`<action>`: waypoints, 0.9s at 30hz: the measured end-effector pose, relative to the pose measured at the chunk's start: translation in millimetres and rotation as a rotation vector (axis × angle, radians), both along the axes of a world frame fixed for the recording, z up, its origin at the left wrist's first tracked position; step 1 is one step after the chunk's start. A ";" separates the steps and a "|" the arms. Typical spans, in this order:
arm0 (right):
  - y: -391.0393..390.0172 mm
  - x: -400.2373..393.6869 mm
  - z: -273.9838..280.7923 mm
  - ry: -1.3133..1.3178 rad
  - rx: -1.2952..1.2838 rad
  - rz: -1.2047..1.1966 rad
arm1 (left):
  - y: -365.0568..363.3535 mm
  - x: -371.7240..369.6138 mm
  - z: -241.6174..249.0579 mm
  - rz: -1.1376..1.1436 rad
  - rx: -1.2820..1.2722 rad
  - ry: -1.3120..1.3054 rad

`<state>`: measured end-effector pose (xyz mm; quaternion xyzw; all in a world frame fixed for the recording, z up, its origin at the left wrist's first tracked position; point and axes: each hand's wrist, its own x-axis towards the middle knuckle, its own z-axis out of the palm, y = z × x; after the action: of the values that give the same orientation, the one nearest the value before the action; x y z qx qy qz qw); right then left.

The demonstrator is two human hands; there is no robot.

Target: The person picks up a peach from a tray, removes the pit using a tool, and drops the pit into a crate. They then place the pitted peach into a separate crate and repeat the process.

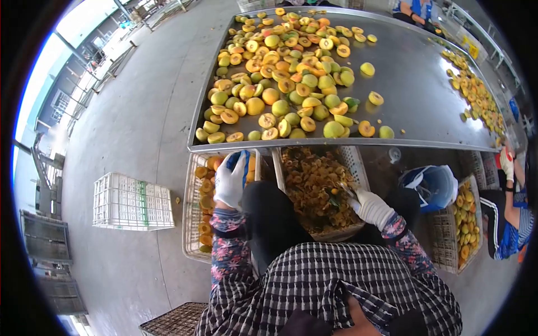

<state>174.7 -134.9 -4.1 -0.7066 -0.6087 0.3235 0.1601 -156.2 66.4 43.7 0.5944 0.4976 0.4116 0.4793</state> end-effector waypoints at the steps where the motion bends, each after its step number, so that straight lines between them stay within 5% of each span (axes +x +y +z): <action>1: 0.1 -1.4 5.3 -0.094 -0.127 -0.012 | 17.5 -21.8 -11.4 -0.007 0.070 0.259; 2: 0.5 -1.6 1.0 -0.092 -0.088 0.007 | 31.2 -38.5 -24.2 -0.013 0.135 0.518; 5: 6.3 0.0 -11.1 -0.133 0.013 0.062 | 57.5 -30.7 -3.7 -0.002 0.172 0.433; 8: 11.5 2.9 -31.7 -0.098 0.000 0.098 | 115.2 -3.2 -17.2 -0.049 0.474 0.535; 11: 17.5 1.4 -36.1 -0.073 -0.137 0.105 | 165.8 45.0 -25.4 -0.075 0.483 0.723; 14: 18.2 6.5 -48.9 -0.010 -0.170 0.133 | 216.3 83.0 -61.3 -0.117 0.410 0.951; 20: 22.6 5.0 -31.4 0.084 -0.208 0.109 | 208.9 139.6 -31.6 -0.037 -0.048 1.373; 24: 19.5 3.3 -28.8 0.131 -0.198 0.096 | 224.2 117.4 -42.1 -0.162 0.051 1.280; 26: 18.1 2.7 -31.5 0.105 -0.191 0.088 | 207.8 102.2 -36.3 -0.089 0.062 1.002; 27: 16.9 3.9 -37.7 0.093 -0.168 0.079 | 212.7 93.0 -59.0 -0.052 0.073 0.559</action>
<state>178.6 -118.0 -41.7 -0.6772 -0.5987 0.4119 0.1154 -63.2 279.0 -15.3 0.7143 0.5799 0.2368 0.3121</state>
